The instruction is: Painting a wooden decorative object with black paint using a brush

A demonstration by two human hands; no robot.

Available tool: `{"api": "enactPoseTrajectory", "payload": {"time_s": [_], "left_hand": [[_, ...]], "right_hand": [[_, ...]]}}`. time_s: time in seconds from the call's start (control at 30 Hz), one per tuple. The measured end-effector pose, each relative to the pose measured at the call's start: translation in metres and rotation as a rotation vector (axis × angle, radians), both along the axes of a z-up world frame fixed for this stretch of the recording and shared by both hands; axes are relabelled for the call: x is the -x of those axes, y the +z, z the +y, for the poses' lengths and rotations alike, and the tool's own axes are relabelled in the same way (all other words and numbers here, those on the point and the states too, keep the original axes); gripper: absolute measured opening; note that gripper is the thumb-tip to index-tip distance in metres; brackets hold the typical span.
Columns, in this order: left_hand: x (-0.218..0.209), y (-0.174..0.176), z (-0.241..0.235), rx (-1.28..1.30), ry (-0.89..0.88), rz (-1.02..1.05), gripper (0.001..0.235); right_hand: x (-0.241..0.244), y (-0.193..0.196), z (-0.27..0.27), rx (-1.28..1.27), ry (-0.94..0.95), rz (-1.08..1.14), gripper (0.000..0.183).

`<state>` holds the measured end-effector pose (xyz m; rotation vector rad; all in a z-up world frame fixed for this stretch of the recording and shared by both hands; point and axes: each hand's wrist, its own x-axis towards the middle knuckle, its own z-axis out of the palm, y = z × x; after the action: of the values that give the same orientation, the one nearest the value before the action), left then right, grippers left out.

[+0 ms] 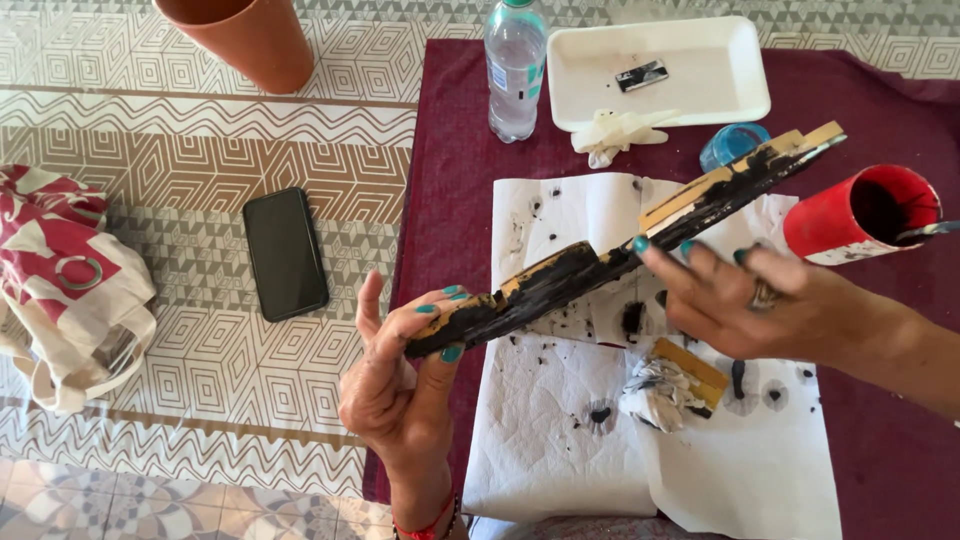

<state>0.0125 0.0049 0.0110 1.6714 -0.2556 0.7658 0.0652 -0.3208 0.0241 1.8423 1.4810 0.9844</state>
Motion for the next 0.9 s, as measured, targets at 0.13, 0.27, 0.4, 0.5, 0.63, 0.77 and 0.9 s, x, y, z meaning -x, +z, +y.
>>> {"api": "enactPoseTrajectory", "payload": {"time_s": [0.13, 0.27, 0.4, 0.5, 0.63, 0.77, 0.9], "left_hand": [[0.0, -0.002, -0.002, 0.032, 0.0, 0.0, 0.015], [-0.001, -0.001, -0.003, 0.052, 0.008, -0.004, 0.017], [0.0, -0.002, -0.002, 0.043, 0.024, 0.002, 0.016], [0.0, -0.001, -0.003, 0.039, 0.011, 0.0, 0.015], [0.0, 0.0, -0.004, 0.058, 0.003, 0.016, 0.015], [0.0, -0.001, -0.003, 0.044, 0.015, 0.016, 0.015], [0.001, -0.002, -0.008, 0.075, 0.038, 0.016, 0.013]], "right_hand": [[0.007, -0.012, 0.014, -0.048, -0.094, 0.198, 0.031], [0.027, -0.012, 0.034, -0.457, -0.078, 0.487, 0.033], [0.034, -0.044, 0.04, -0.717, -0.048, 0.623, 0.027], [0.034, -0.059, 0.052, -0.845, -0.109, 0.791, 0.024], [0.041, -0.049, 0.065, -0.841, 0.005, 0.834, 0.021], [0.045, -0.072, 0.05, -0.889, 0.01, 0.685, 0.028], [0.034, -0.066, 0.045, -0.759, -0.134, 0.678, 0.032]]}}
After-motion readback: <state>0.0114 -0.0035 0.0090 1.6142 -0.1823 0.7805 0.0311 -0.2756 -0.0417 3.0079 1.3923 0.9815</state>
